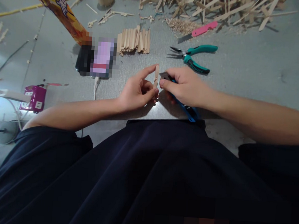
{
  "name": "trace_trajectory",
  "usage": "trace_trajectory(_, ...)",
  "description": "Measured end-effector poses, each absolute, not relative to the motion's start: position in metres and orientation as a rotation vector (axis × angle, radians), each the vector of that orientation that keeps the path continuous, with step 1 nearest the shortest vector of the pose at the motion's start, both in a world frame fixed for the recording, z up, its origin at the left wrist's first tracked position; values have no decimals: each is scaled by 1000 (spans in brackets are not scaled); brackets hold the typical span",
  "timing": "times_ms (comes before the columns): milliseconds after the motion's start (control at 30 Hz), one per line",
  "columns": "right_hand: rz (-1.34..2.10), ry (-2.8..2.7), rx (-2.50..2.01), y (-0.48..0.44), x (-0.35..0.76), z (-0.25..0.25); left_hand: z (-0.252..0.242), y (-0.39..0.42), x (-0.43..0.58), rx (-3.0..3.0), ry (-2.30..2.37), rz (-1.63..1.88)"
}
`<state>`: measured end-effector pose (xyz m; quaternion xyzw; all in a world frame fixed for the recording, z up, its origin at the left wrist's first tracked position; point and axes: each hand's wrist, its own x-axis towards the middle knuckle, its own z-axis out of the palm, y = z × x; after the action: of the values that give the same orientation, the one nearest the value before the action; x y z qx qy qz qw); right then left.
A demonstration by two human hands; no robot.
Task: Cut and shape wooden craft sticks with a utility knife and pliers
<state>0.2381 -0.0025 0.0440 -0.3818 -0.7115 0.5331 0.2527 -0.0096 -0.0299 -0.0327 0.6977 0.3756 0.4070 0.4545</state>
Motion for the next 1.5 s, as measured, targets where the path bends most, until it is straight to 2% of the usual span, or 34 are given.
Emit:
trace_trajectory(300,1176,-1979,-1074,-8,233,48,-35,-37,-6,2231,1022,1222)
trace_trajectory(533,1127,-1972,-1131,-12,232,52,-39,-38,-7,2107,984,1179)
trace_trajectory(767,1317,-1886,-1103,-15,233,61,-41,-32,-7,1898,899,1138)
trace_trajectory(1067,1472,-1627,-1069,-7,234,55,-16,-37,-3,1704,1075,1054)
trace_trajectory(1500,1527,-1820,-1024,-2,236,41,-22,-33,-4,1728,1095,1099)
